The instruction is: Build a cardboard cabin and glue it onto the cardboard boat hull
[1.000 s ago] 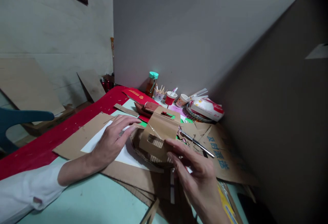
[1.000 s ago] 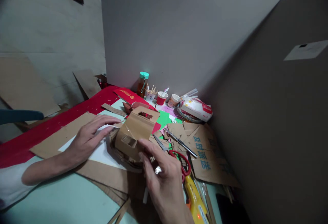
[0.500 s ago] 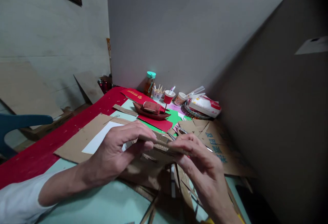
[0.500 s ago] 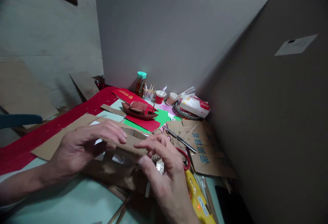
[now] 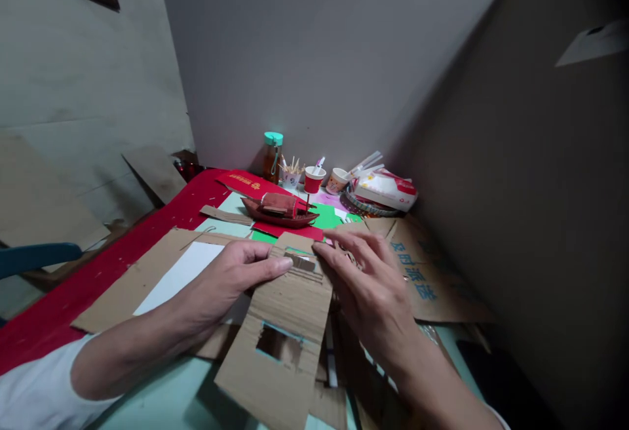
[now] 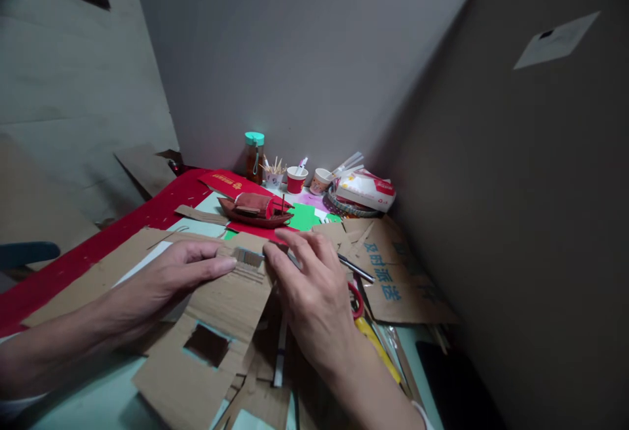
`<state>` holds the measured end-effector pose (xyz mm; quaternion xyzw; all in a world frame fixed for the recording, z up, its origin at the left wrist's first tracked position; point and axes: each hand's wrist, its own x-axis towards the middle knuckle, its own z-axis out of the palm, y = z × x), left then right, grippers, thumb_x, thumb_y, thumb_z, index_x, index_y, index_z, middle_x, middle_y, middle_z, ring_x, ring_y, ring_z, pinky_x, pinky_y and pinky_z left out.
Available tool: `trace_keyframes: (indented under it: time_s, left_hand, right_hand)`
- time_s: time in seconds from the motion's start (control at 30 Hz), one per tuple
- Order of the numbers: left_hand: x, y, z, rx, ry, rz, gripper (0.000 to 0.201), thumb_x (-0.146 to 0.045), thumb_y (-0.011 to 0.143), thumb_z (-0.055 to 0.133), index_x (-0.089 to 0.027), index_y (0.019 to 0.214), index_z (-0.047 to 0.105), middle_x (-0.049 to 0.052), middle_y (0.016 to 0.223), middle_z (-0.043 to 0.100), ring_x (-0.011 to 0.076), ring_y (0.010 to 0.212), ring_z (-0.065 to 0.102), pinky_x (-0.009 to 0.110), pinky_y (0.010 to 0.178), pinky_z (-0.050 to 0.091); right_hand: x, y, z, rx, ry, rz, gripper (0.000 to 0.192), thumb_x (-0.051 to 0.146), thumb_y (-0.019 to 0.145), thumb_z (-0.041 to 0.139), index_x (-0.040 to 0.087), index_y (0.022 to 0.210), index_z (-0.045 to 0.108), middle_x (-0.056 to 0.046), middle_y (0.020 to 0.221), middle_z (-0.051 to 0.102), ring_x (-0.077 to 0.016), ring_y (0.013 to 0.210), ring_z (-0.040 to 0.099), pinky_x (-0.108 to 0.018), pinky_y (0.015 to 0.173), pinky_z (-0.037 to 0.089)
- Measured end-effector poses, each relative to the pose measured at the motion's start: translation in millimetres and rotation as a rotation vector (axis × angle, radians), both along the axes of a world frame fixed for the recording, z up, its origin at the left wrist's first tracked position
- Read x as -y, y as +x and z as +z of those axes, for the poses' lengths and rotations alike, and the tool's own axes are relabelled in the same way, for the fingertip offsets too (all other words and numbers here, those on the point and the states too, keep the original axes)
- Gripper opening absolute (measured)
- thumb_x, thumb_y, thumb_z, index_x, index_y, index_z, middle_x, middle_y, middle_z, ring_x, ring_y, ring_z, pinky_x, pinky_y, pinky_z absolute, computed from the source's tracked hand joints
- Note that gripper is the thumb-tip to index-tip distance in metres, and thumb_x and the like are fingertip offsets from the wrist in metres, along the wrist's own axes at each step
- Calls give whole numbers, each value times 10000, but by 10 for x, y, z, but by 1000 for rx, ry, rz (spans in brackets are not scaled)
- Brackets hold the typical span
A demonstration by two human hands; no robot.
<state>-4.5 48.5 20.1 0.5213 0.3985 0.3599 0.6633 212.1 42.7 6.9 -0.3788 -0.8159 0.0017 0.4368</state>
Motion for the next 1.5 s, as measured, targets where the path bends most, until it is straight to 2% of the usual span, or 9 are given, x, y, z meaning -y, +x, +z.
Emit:
trace_keyframes:
  time_s: [0.1,0.13,0.2,0.27,0.43,0.63,0.87,1.07,1.5]
  left_hand:
    - [-125,-8,49,-259,242,54,414,-538,936,507,-179,828,683,51,777,730,220,736,666,314,655,501]
    - [-198,-32,58,-407,400,140,472,-561,962,415,-190,816,667,46,757,715,218,712,650,326,651,494]
    - [-365,-109,49,-502,536,252,379,-541,920,503,-207,830,658,37,843,696,223,821,620,344,766,471]
    - [-522,-200,0,-584,603,260,263,-474,832,635,-213,826,672,43,936,696,251,955,606,369,887,440]
    - [-709,-298,-181,-688,566,35,251,-413,756,707,-219,911,736,54,979,748,283,951,666,389,850,490]
    - [-779,-225,-238,-648,537,-167,184,-259,755,681,-225,924,742,9,933,772,235,917,681,318,807,496]
    - [-778,-227,-353,-611,509,-128,124,-284,832,629,-208,907,690,8,825,704,205,789,636,304,715,462]
    - [-749,-198,-395,-549,461,-115,108,-279,841,601,-206,862,677,34,852,715,228,827,648,317,732,464]
    - [-625,-156,-311,-560,473,-138,116,-270,848,614,-229,925,689,-10,841,689,210,808,622,266,669,445]
  right_hand:
    - [-56,34,2,-29,-67,-66,268,106,941,547,120,1065,784,-137,917,767,-272,850,607,-403,778,460]
    - [-81,48,-4,-58,-114,-96,267,100,925,551,103,1058,783,-130,859,762,-265,793,620,-383,721,459]
    - [-145,81,-26,-123,-233,-132,251,120,912,577,103,1061,779,-102,812,764,-247,727,657,-341,650,463]
    - [-221,116,-58,-173,-362,-122,227,180,925,600,143,1055,782,-60,810,777,-233,721,693,-311,638,481]
    - [-381,139,-147,-206,-542,-40,233,222,907,596,215,1006,808,-12,865,797,-242,825,721,-301,703,502]
    - [-459,96,-238,-220,-614,-19,221,249,881,627,231,1013,804,-10,871,796,-249,842,711,-298,701,522]
    - [-480,122,-322,-266,-663,-35,166,302,872,669,194,940,775,-29,789,777,-236,760,707,-285,624,519]
    - [-417,54,-304,-269,-619,-37,119,243,857,656,189,845,761,-16,763,759,-224,765,706,-289,655,509]
    - [-217,-24,-65,80,-405,-122,285,-28,700,529,160,766,734,-36,694,710,-203,654,617,-300,623,397]
